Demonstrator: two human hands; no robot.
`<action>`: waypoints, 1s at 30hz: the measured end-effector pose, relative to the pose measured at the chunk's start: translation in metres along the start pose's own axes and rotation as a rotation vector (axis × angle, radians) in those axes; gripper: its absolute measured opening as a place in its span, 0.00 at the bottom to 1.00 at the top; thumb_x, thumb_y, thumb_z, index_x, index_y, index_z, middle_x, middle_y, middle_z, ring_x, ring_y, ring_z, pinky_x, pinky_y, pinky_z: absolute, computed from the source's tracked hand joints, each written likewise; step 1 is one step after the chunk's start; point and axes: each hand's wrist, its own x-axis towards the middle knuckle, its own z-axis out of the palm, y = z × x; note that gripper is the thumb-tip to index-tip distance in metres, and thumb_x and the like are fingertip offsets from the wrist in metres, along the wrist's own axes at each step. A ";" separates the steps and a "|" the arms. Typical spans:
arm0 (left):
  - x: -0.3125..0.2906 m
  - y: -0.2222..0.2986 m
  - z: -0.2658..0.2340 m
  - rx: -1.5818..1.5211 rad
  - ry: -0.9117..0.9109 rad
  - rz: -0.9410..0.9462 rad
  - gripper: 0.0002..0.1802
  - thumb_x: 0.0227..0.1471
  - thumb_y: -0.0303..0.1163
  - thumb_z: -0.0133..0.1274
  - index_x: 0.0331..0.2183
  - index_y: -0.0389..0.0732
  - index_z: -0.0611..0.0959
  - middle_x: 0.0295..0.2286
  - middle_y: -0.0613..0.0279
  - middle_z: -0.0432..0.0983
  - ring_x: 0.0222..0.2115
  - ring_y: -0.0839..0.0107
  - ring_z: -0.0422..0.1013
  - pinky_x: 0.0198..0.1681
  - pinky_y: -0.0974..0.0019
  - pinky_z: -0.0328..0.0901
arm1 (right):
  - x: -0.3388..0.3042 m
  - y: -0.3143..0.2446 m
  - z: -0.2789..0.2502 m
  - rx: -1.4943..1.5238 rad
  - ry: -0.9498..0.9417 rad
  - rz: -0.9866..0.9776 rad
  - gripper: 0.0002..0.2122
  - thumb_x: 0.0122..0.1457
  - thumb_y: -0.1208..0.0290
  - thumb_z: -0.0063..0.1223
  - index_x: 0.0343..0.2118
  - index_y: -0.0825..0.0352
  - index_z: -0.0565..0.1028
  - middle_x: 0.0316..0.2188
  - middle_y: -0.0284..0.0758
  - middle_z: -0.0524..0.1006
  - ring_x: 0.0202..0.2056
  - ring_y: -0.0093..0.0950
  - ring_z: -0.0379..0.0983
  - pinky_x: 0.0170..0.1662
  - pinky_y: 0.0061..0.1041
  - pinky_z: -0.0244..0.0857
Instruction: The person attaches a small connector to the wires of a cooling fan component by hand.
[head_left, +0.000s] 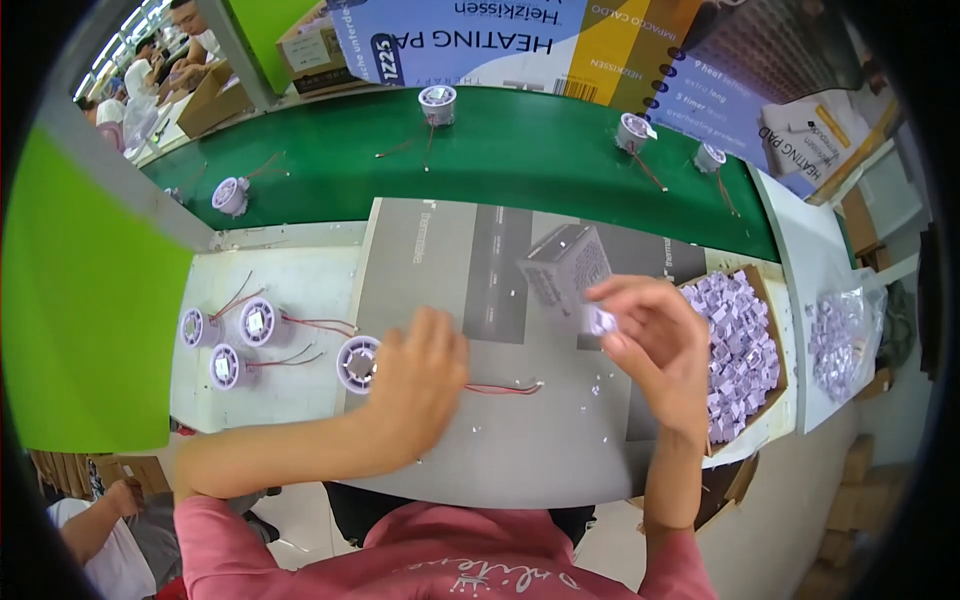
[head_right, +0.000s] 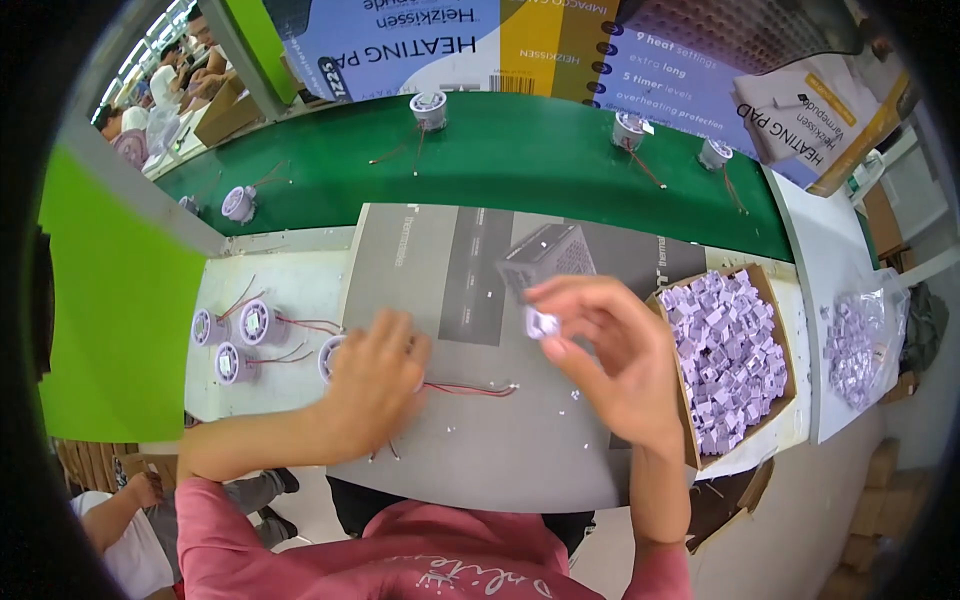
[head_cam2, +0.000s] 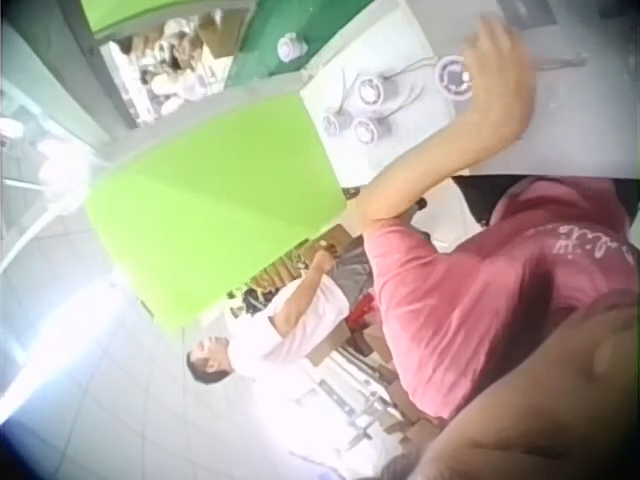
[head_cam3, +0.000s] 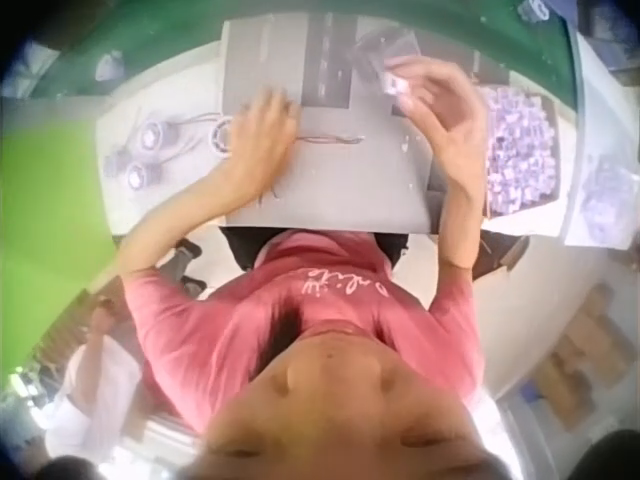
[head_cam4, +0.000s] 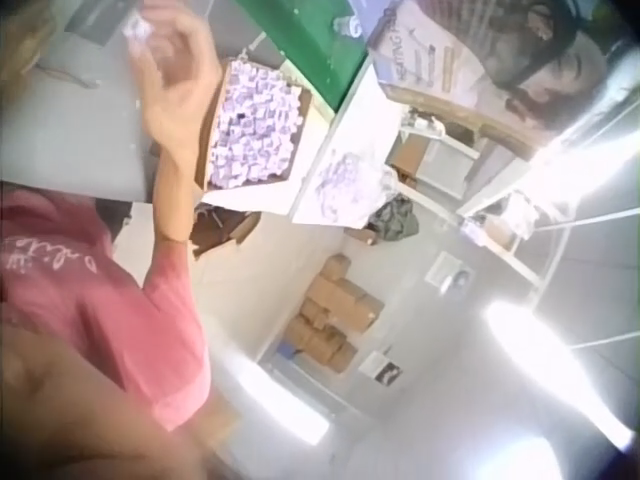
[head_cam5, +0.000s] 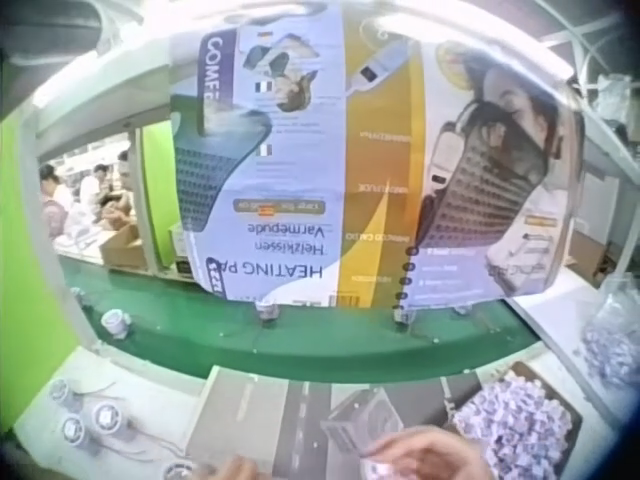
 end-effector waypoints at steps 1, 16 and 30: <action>0.001 0.011 0.013 0.148 0.021 0.035 0.21 0.35 0.31 0.64 0.36 0.37 0.78 0.34 0.55 0.71 0.42 0.61 0.69 0.33 0.60 0.69 | 0.008 0.011 0.004 0.126 -0.059 0.016 0.14 0.57 0.85 0.55 0.47 0.74 0.71 0.48 0.46 0.75 0.47 0.25 0.73 0.50 0.25 0.68; 0.045 -0.018 0.007 -1.096 -0.173 0.174 0.10 0.59 0.30 0.51 0.39 0.36 0.82 0.31 0.47 0.78 0.31 0.51 0.75 0.35 0.53 0.67 | 0.009 0.056 0.001 0.154 -0.123 0.057 0.22 0.55 0.90 0.54 0.53 0.73 0.67 0.47 0.46 0.76 0.45 0.25 0.75 0.49 0.26 0.70; 0.055 -0.028 0.004 -1.432 -0.199 0.031 0.07 0.58 0.28 0.56 0.37 0.37 0.85 0.25 0.66 0.77 0.28 0.79 0.68 0.35 0.70 0.65 | 0.008 0.067 0.002 -0.078 -0.133 0.070 0.15 0.61 0.82 0.51 0.50 0.71 0.67 0.46 0.42 0.77 0.41 0.21 0.72 0.44 0.21 0.65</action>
